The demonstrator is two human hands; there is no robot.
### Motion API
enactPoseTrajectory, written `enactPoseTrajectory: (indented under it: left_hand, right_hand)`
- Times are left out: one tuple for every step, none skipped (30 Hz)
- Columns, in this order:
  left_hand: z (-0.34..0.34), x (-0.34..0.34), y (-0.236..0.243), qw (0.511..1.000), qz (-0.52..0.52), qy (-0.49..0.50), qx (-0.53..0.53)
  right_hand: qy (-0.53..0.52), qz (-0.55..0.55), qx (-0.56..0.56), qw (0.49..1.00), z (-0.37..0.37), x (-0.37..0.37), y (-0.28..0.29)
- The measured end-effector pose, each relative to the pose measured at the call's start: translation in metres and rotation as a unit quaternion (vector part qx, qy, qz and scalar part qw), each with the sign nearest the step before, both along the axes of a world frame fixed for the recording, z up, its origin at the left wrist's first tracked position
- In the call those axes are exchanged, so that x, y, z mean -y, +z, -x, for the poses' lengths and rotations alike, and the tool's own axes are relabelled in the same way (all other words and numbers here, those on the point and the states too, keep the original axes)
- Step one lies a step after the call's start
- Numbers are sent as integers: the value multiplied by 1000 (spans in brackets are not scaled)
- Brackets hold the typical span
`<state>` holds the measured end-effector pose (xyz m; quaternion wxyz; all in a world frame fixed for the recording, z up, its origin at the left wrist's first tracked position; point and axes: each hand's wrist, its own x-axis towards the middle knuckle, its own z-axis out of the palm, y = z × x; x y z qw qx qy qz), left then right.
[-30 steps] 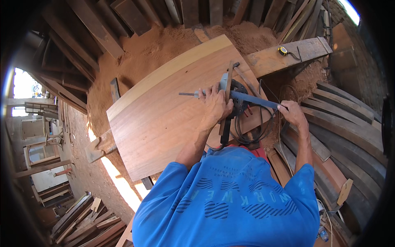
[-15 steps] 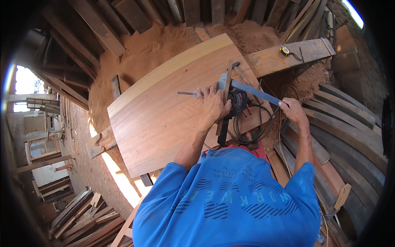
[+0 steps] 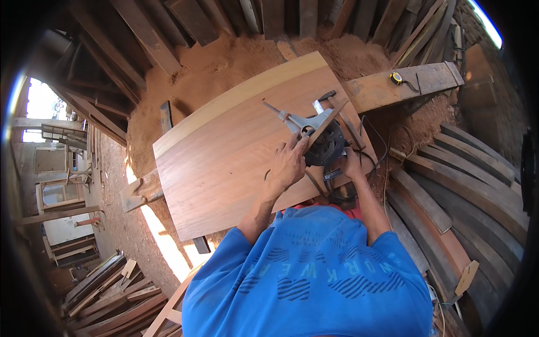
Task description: The person adjusts a handheld router on a wooden workbench using a hammer and a metal ruler. They tap the router's base plate with the hammer and use the ruler to check alignment or depth settings. The person then lifts the router to inspect the bit and base.
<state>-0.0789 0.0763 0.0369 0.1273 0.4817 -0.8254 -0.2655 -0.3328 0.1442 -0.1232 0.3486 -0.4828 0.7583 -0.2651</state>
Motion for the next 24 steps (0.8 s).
enactPoseTrajectory:
  left_hand:
    - [1, 8, -2, 1000, -5, -17, 0]
    - [4, 14, 5, 999, 6, -25, 20]
    - [7, 21, 11, 998, 17, -35, 40]
    - [0, 26, 15, 997, 29, -30, 67]
    - [-16, 28, 11, 996, 52, -28, 65]
    - [-25, 33, 6, 995, 77, -37, 59]
    - [-18, 41, 2, 992, 101, -67, 43]
    - [-10, 49, 0, 989, 106, -93, 39]
    - [-7, 55, -3, 987, 109, -110, 39]
    - [-13, 57, -6, 986, 111, -116, 44]
    - [-17, 59, -11, 983, 139, -112, 47]
    - [-15, 63, -16, 978, 168, -115, 46]
    - [-13, 64, -19, 973, 195, -118, 46]
    - [-5, 61, -11, 970, 228, -64, 59]
    - [0, 53, -2, 963, 259, -8, 71]
    - [4, 45, 6, 951, 292, 51, 85]
    - [3, 38, 2, 957, 259, 129, 21]
    - [2, 32, -8, 952, 223, 205, -43]
    - [1, 28, -19, 937, 183, 280, -105]
    - [0, 26, -31, 943, 83, 295, -131]
    - [0, 24, -43, 939, -18, 306, -156]
    - [3, 26, -52, 926, -116, 312, -180]
    - [10, 31, -55, 917, -140, 302, -219]
    - [17, 37, -58, 907, -163, 291, -257]
  right_hand:
    - [28, 1, -17, 999, 4, -2, -15]
    - [57, 1, -35, 998, 10, -4, -26]
    - [85, 1, -52, 995, 18, -8, -36]
    - [73, -23, -60, 995, 18, -5, -20]
    - [75, -44, -65, 994, 13, 6, 20]
    - [66, -67, -75, 993, 13, 14, 46]
    - [14, 9, -41, 999, 40, 12, 40]
    - [-39, 86, -9, 995, 68, 9, 32]
    - [-178, 110, 214, 954, 76, 13, 43]
    - [-152, 116, 240, 952, 72, 19, 73]
    - [-129, 123, 263, 948, 64, 25, 106]
    - [-56, 128, 253, 957, 58, 26, 119]
    - [16, 129, 242, 962, 52, 26, 127]
    - [85, 130, 229, 961, 48, 26, 132]
    - [137, 104, 183, 968, 41, 22, 135]
    - [124, 86, 182, 972, 32, 20, 139]
    - [111, 67, 181, 975, 25, 17, 143]
    - [113, 79, 171, 976, 21, 14, 144]
    - [115, 91, 161, 976, 16, 10, 144]
    - [120, 98, 153, 976, 10, 3, 143]
    - [114, 104, 138, 978, 3, -5, 142]
    - [106, 113, 123, 980, -3, -11, 142]
    - [98, 121, 106, 982, -8, -17, 141]
    - [99, 130, 120, 979, -11, -20, 138]
